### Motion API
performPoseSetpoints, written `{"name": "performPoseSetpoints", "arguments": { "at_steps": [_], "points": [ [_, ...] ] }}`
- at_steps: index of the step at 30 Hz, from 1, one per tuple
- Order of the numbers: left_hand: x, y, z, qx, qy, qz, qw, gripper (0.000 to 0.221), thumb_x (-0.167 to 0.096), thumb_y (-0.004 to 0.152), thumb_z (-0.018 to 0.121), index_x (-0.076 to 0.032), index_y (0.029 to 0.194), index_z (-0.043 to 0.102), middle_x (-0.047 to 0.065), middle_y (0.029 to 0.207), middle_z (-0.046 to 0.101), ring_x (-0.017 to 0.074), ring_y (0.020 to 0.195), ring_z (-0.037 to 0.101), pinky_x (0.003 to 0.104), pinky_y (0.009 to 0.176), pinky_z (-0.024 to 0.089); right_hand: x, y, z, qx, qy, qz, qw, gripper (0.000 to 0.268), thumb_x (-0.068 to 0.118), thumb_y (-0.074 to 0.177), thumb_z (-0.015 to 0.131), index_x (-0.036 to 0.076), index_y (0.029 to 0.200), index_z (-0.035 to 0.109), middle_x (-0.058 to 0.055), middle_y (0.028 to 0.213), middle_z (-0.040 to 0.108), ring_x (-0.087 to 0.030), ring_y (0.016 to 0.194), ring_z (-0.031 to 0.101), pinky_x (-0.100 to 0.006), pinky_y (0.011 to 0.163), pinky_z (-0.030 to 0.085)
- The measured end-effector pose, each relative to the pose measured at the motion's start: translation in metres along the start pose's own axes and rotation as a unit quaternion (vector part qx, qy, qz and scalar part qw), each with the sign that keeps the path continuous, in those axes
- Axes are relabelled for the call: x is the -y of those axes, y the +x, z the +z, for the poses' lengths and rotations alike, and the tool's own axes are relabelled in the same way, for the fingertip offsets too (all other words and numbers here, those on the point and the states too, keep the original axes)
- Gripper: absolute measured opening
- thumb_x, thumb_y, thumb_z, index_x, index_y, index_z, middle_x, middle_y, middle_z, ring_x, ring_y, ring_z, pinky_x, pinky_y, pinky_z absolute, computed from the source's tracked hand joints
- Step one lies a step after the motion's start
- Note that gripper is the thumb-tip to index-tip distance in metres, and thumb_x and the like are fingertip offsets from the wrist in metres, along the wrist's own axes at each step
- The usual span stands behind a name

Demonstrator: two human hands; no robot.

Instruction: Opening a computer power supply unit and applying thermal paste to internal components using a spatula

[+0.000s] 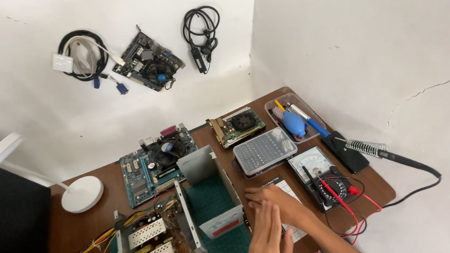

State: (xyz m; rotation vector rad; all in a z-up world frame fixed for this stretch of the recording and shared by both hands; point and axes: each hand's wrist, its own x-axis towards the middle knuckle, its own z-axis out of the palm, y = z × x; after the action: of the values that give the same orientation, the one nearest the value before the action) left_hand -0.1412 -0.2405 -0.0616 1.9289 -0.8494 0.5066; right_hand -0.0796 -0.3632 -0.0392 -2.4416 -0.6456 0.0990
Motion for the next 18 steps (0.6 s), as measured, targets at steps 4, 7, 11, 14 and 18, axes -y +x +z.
{"name": "performPoseSetpoints", "arguments": {
  "at_steps": [4, 7, 11, 14, 18],
  "points": [
    [0.001, 0.027, 0.009, 0.040, -0.047, -0.080, 0.995, 0.055, -0.027, 0.090, 0.048, 0.005, 0.132, 0.032, 0.026, 0.140, 0.027, 0.0400, 0.131, 0.025, 0.050, 0.106, 0.023, 0.003, -0.008, -0.024, -0.029, 0.062, 0.158, 0.985, 0.033, 0.013, 0.086, 0.044, 0.003, 0.114, 0.058, -0.013, 0.125, 0.053, -0.027, 0.115, 0.052, -0.038, 0.099, 0.035],
    [0.008, 0.047, 0.013, 0.111, -0.115, -0.171, 0.972, 0.063, -0.035, 0.091, 0.042, 0.004, 0.136, 0.022, 0.023, 0.144, 0.017, 0.0358, 0.134, 0.016, 0.046, 0.107, 0.019, 0.022, -0.010, -0.055, -0.125, 0.120, 0.079, 0.982, 0.022, -0.016, 0.063, 0.043, 0.004, 0.066, 0.050, -0.002, 0.059, 0.055, -0.010, 0.050, 0.048, -0.026, 0.047, 0.038],
    [0.007, 0.061, 0.019, 0.106, -0.139, -0.121, 0.977, 0.062, -0.035, 0.094, 0.033, 0.007, 0.136, 0.018, 0.025, 0.144, 0.017, 0.0377, 0.135, 0.014, 0.047, 0.107, 0.020, 0.018, -0.016, -0.064, -0.173, 0.093, 0.098, 0.976, 0.015, -0.005, 0.079, 0.044, 0.005, 0.073, 0.054, 0.000, 0.065, 0.056, -0.008, 0.056, 0.048, -0.025, 0.051, 0.037],
    [0.000, 0.077, 0.021, 0.116, -0.154, -0.121, 0.974, 0.064, -0.039, 0.094, 0.030, 0.008, 0.136, 0.018, 0.026, 0.143, 0.018, 0.0376, 0.135, 0.015, 0.045, 0.106, 0.024, 0.017, -0.020, -0.071, -0.188, 0.085, 0.129, 0.970, 0.016, -0.004, 0.079, 0.042, 0.007, 0.071, 0.051, 0.001, 0.059, 0.048, -0.010, 0.053, 0.036, -0.027, 0.049, 0.031],
    [0.000, 0.100, 0.030, 0.140, -0.173, -0.137, 0.965, 0.069, -0.044, 0.093, 0.023, 0.011, 0.134, 0.019, 0.028, 0.142, 0.018, 0.0371, 0.135, 0.013, 0.044, 0.109, 0.015, 0.008, -0.017, -0.078, -0.232, 0.030, 0.175, 0.956, 0.012, -0.002, 0.073, 0.045, 0.009, 0.071, 0.051, 0.001, 0.060, 0.052, -0.011, 0.052, 0.043, -0.028, 0.050, 0.036]
  ]
}}
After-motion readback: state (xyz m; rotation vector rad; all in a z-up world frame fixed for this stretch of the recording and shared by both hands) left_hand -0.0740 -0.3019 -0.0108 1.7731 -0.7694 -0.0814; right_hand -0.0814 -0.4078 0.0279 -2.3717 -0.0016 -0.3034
